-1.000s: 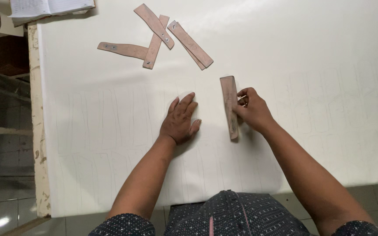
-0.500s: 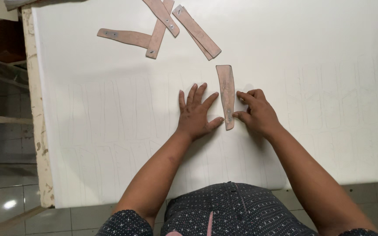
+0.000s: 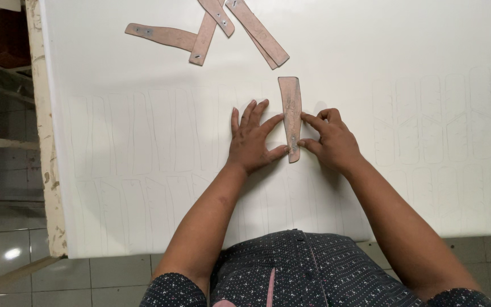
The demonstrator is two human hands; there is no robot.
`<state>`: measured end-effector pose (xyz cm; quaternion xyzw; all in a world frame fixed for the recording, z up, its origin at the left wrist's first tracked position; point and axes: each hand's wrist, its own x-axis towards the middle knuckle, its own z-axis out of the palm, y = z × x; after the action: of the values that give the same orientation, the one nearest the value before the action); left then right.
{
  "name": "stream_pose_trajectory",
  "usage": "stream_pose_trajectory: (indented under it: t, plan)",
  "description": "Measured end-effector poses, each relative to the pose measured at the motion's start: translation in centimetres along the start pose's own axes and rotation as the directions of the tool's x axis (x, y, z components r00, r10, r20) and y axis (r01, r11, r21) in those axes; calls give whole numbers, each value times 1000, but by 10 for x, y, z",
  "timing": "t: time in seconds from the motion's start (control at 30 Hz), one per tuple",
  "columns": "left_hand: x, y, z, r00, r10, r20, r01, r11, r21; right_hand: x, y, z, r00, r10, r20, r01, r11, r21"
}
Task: The person places a leather pattern on a large white sheet and traces its outline with a pencil. They repeat this process multiple times, repositioning the pattern to create several identical outlines on the sheet.
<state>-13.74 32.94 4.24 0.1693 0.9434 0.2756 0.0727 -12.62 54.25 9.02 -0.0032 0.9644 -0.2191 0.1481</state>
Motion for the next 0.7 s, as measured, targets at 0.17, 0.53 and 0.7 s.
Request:
stream_pose_trajectory:
  t: [0.17, 0.53, 0.7]
  plan:
    - [0, -3, 1, 998, 38, -40, -38, 999, -9, -1, 1, -1, 1000, 12, 19, -12, 1000, 12]
    - [1, -1, 1, 999, 19, -33, -20, 999, -36, -2, 2, -1, 1000, -4, 6, 4, 1000, 16]
    - [-1, -1, 2, 1000, 15, -26, -16, 999, -35, -5, 0, -1, 999, 34, 20, -34, 999, 28]
